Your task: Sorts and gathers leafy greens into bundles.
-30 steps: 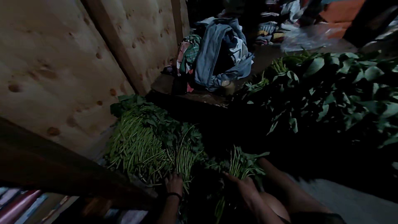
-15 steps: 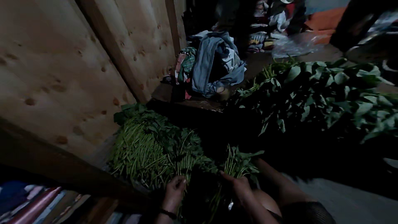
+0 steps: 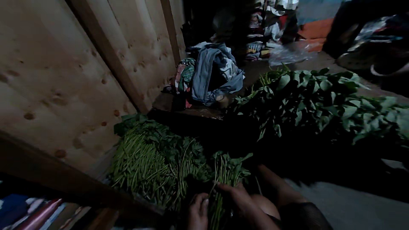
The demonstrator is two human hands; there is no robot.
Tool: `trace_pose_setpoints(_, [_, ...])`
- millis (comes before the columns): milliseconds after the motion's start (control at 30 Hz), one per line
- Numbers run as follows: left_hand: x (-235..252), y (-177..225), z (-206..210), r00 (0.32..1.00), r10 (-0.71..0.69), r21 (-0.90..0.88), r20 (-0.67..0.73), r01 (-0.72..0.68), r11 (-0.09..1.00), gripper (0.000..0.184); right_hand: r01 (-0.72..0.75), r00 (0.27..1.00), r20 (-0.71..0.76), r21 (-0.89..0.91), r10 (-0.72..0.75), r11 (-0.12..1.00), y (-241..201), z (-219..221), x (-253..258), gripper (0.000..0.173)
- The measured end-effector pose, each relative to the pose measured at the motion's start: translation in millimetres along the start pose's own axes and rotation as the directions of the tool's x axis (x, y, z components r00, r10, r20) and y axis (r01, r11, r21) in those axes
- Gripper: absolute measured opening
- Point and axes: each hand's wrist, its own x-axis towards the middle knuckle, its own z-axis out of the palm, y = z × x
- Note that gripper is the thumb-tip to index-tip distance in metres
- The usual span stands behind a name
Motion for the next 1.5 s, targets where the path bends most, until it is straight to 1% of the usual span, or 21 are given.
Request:
trace_pose_setpoints(100, [-5.2, 6.2, 1.1, 0.998, 0.016, 0.117, 0.066, -0.023, 0.993, 0.029, -0.007, 0.999, 0.042, 0.098, 0.002, 0.995, -1.3, -1.5, 0.7, 0.021])
trace_pose_setpoints(200, [-6.0, 12.7, -0.8, 0.993, -0.009, 0.199, 0.117, -0.015, 0.980, 0.030, 0.021, 0.996, 0.085, 0.125, -0.032, 0.992, 4.4, -7.1, 8.2, 0.030])
trace_pose_setpoints(300, [2.9, 11.1, -5.9, 0.974, -0.048, 0.188, 0.223, 0.005, 0.982, 0.033, 0.027, 0.999, 0.040, -0.088, -0.023, 0.996, 3.2, -7.0, 7.2, 0.048])
trace_pose_setpoints(367, [14.4, 4.8, -4.5, 0.987, -0.032, 0.067, 0.159, 0.022, 0.997, 0.038, 0.032, 0.996, 0.087, -0.269, -0.009, 0.963, 1.5, -6.5, 7.1, 0.054])
trace_pose_setpoints(467, [31.5, 21.3, -5.5, 0.994, 0.060, -0.102, 0.089, -0.051, 0.994, 0.041, 0.034, 0.972, 0.220, -0.481, 0.084, 0.876, -0.1, -2.8, 7.9, 0.050])
trace_pose_setpoints(533, [54.7, 19.1, -4.5, 0.982, 0.096, -0.125, 0.163, -0.076, 0.989, 0.042, -0.004, 0.974, 0.200, -0.457, 0.107, 0.890, -0.8, 0.0, 10.6, 0.048])
trace_pose_setpoints(600, [92.1, -4.7, -0.5, 0.971, -0.011, -0.131, 0.239, 0.044, 0.990, 0.050, -0.022, 0.990, 0.122, -0.365, 0.071, 0.931, 1.0, 1.9, 17.8, 0.041])
trace_pose_setpoints(633, [112.3, -20.8, 2.9, 0.974, -0.076, -0.121, 0.212, 0.103, 0.987, 0.050, -0.023, 0.996, 0.078, -0.325, 0.051, 0.945, 2.1, 2.8, 22.4, 0.038])
trace_pose_setpoints(700, [150.2, -55.0, 5.4, 0.978, -0.192, -0.042, 0.085, 0.196, 0.980, 0.040, -0.037, 0.999, -0.014, -0.274, 0.034, 0.961, 2.1, 5.4, 30.5, 0.034])
trace_pose_setpoints(733, [166.3, -74.0, 5.4, 0.963, -0.269, 0.046, -0.006, 0.269, 0.962, 0.038, -0.044, 0.998, -0.059, -0.258, 0.030, 0.965, 1.9, 6.7, 34.1, 0.033])
trace_pose_setpoints(800, [191.4, -109.0, 3.1, 0.891, -0.410, 0.233, -0.196, 0.449, 0.863, 0.040, -0.034, 0.995, -0.097, -0.237, 0.011, 0.971, 1.4, 8.2, 41.8, 0.033])
trace_pose_setpoints(833, [200.3, -124.8, 0.9, 0.855, -0.458, 0.286, -0.244, 0.515, 0.808, 0.042, -0.023, 0.996, -0.091, -0.227, 0.002, 0.974, 2.2, 8.2, 46.7, 0.034])
trace_pose_setpoints(867, [206.3, -139.9, -1.0, 0.833, -0.490, 0.334, -0.256, 0.552, 0.764, 0.043, -0.015, 0.997, -0.080, -0.224, -0.003, 0.974, 3.4, 8.0, 51.2, 0.034])
trace_pose_setpoints(967, [212.7, -160.9, -8.8, 0.819, -0.557, 0.459, -0.139, 0.551, 0.697, 0.039, -0.010, 0.998, -0.065, -0.233, -0.005, 0.972, 3.8, 11.8, 56.6, 0.034])
trace_pose_setpoints(1000, [212.3, -161.3, -10.9, 0.826, -0.546, 0.436, -0.140, 0.546, 0.715, 0.037, -0.012, 0.998, -0.059, -0.231, -0.001, 0.973, 3.4, 13.4, 57.1, 0.034])
trace_pose_setpoints(1067, [204.5, -155.2, -13.8, 0.854, -0.472, 0.285, -0.218, 0.518, 0.806, 0.032, -0.006, 0.998, -0.064, -0.217, -0.008, 0.976, 4.8, 16.9, 57.0, 0.032])
trace_pose_setpoints(1167, [175.5, -132.4, -17.7, 0.879, -0.352, -0.076, -0.322, 0.347, 0.935, 0.028, -0.015, 0.996, -0.089, -0.210, -0.004, 0.978, 6.1, 21.8, 53.2, 0.035])
trace_pose_setpoints(1200, [161.6, -120.1, -19.8, 0.886, -0.337, -0.183, -0.318, 0.291, 0.939, 0.027, -0.019, 0.996, -0.095, -0.214, -0.002, 0.977, 5.7, 23.9, 51.2, 0.035])
trace_pose_setpoints(1267, [132.0, -98.2, -23.0, 0.901, -0.308, -0.301, -0.304, 0.216, 0.929, 0.026, -0.022, 0.994, -0.105, -0.222, -0.002, 0.975, 4.1, 27.1, 45.8, 0.035])
trace_pose_setpoints(1400, [82.4, -66.3, -23.7, 0.902, -0.266, -0.408, -0.341, 0.112, 0.906, 0.024, 0.001, 0.993, -0.112, -0.249, -0.030, 0.968, 3.0, 23.5, 36.7, 0.033])
trace_pose_setpoints(1500, [62.3, -61.4, -14.3, 0.887, -0.269, -0.461, -0.374, 0.074, 0.885, 0.024, 0.006, 0.993, -0.116, -0.244, -0.035, 0.970, 4.1, 15.4, 31.2, 0.031])
